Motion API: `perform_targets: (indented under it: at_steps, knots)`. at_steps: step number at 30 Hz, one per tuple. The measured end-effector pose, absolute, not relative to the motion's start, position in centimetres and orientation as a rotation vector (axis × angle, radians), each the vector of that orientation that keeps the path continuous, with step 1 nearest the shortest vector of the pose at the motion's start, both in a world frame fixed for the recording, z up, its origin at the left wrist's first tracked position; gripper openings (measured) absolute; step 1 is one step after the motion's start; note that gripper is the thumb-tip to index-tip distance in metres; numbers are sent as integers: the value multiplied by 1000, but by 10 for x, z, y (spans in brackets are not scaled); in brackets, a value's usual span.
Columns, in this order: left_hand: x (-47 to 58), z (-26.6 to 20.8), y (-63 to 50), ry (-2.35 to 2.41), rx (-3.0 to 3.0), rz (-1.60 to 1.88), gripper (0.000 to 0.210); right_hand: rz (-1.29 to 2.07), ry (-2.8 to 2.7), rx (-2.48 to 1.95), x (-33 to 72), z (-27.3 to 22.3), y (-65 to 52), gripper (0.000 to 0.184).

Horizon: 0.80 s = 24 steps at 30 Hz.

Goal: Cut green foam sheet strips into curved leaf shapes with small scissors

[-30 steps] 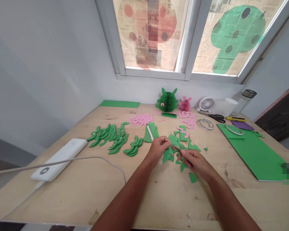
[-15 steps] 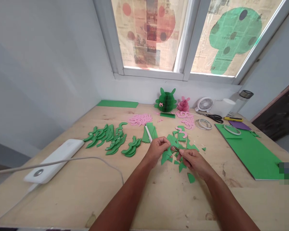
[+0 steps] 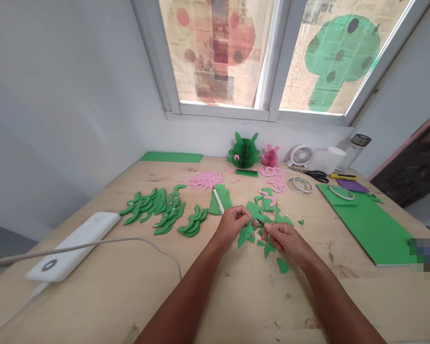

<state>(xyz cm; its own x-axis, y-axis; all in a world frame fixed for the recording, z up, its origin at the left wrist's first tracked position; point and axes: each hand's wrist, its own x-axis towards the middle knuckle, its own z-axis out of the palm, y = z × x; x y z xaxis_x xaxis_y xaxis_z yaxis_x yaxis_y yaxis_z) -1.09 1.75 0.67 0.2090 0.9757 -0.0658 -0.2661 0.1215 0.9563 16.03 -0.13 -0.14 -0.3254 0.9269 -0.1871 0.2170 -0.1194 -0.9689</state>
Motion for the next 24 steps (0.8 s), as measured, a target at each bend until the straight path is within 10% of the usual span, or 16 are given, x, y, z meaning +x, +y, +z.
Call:
perform_targets:
  at_steps: [24]
  knots:
    - [-13,0,21,955,1069,1097,13,1498,-1531,-1280,161,-6,-1,42]
